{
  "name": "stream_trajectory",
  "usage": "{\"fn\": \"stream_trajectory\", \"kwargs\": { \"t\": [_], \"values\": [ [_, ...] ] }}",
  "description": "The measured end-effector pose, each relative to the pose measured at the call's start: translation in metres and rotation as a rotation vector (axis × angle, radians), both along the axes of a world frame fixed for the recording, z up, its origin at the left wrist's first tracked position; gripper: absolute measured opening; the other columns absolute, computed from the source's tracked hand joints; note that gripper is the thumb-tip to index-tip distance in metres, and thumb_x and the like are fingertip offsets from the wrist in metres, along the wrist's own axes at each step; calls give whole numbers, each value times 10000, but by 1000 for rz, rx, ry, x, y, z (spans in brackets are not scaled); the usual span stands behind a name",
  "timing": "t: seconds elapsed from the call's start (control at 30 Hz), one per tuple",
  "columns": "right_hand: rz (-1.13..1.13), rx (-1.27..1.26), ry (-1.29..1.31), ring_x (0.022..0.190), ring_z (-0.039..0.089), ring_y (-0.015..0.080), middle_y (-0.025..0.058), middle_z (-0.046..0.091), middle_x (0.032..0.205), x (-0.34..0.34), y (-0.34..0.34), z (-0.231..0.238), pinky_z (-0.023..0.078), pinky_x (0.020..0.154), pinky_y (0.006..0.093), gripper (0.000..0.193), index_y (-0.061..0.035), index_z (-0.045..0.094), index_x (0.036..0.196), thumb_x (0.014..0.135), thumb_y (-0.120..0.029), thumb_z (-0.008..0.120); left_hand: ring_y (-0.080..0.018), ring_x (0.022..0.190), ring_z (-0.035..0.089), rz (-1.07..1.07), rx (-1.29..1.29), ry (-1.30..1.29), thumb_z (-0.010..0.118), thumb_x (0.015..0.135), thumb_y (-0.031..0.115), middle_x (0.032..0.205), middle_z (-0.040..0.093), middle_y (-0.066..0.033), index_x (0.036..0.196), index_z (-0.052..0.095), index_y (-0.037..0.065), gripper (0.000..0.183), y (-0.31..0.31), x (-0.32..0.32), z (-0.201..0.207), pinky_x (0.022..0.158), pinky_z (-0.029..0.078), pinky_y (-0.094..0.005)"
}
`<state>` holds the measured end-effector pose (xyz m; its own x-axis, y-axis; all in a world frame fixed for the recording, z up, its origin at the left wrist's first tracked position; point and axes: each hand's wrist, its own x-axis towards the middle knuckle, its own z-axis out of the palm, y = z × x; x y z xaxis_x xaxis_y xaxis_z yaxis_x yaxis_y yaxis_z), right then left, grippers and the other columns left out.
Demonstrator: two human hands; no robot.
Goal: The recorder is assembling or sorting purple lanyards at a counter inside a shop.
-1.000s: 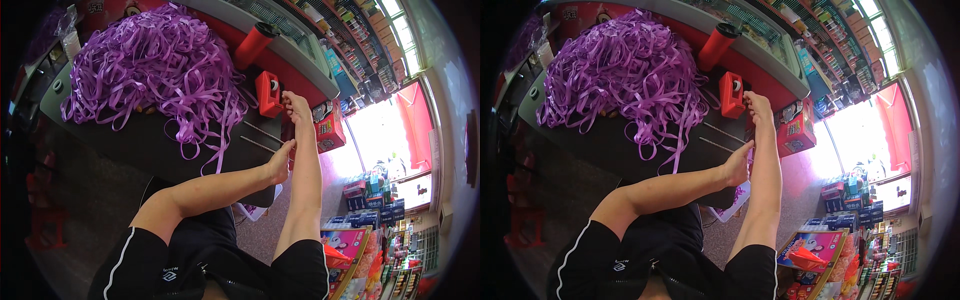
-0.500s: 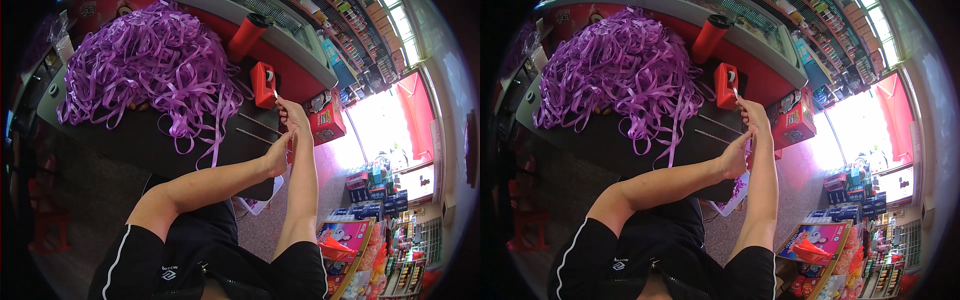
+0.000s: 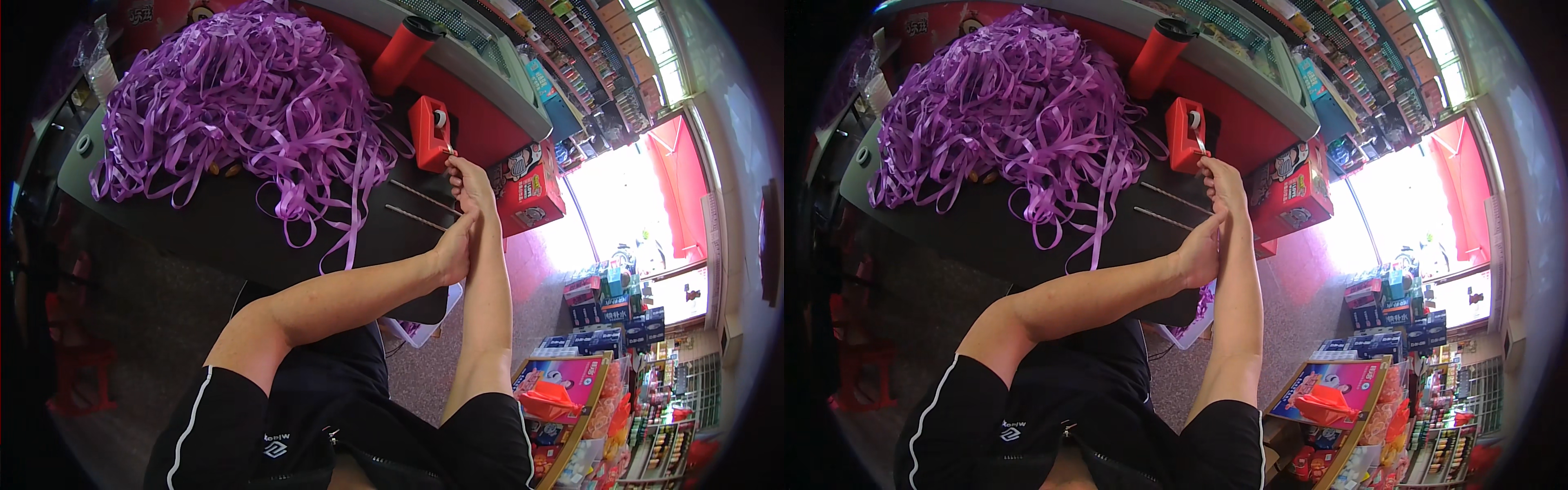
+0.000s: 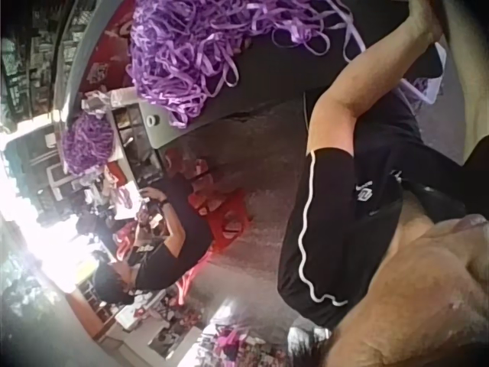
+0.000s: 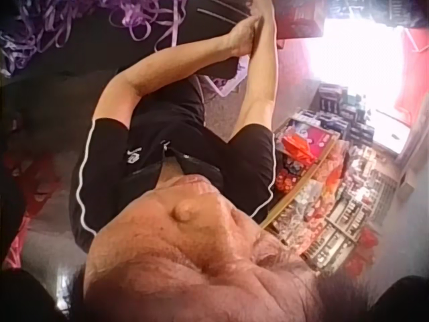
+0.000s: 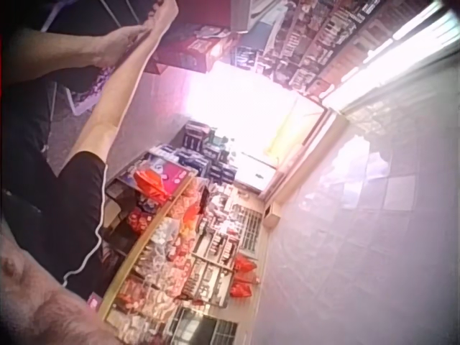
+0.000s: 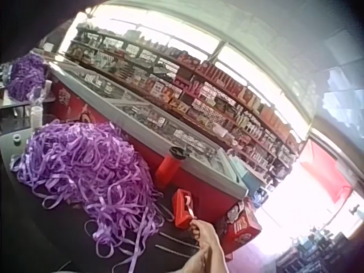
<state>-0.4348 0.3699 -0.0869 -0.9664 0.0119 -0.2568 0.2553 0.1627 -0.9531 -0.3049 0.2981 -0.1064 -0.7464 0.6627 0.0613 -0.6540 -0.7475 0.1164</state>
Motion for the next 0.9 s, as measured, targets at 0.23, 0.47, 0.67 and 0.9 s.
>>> {"fn": "stream_trajectory", "kwargs": {
  "t": [0.23, 0.47, 0.67, 0.9],
  "values": [
    [-30, 58, 41, 482, 333, 7, -79, 464, 629, -5, -9, -3, 208, 423, 189, 123, -101, 632, 764, 813, -212, 610, -233, 1160, 509, 21, 28, 16, 368, 965, 532, 1239, 546, -63, 1312, 426, 109, 550, 2, -6, -7, 1036, 349, -418],
    [-7, 252, 119, 518, 403, 66, -36, 498, 630, -19, 2, -8, 293, 463, 245, 188, -74, 626, 705, 772, -245, 587, -224, 1121, 524, 45, 38, -10, 347, 978, 517, 1191, 555, -53, 1293, 440, 154, 490, -1, -2, 4, 1009, 373, -415],
    [81, 402, 230, 567, 466, 79, 3, 556, 657, -15, 0, -9, 351, 513, 247, 228, -35, 656, 775, 810, -247, 578, -226, 1077, 540, 75, 35, -15, 357, 988, 470, 1154, 560, -50, 1249, 471, 166, 416, -4, -7, 2, 958, 413, -418],
    [-69, -255, 63, 525, 381, 46, -46, 522, 723, 57, 40, 18, 287, 477, 205, 214, -67, 631, 872, 882, -280, 636, -210, 1126, 529, 151, -154, -110, 472, 898, 549, 1205, 554, -74, 1272, 473, 195, 514, 1, -1, 5, 1062, 221, -470]
  ]
}}
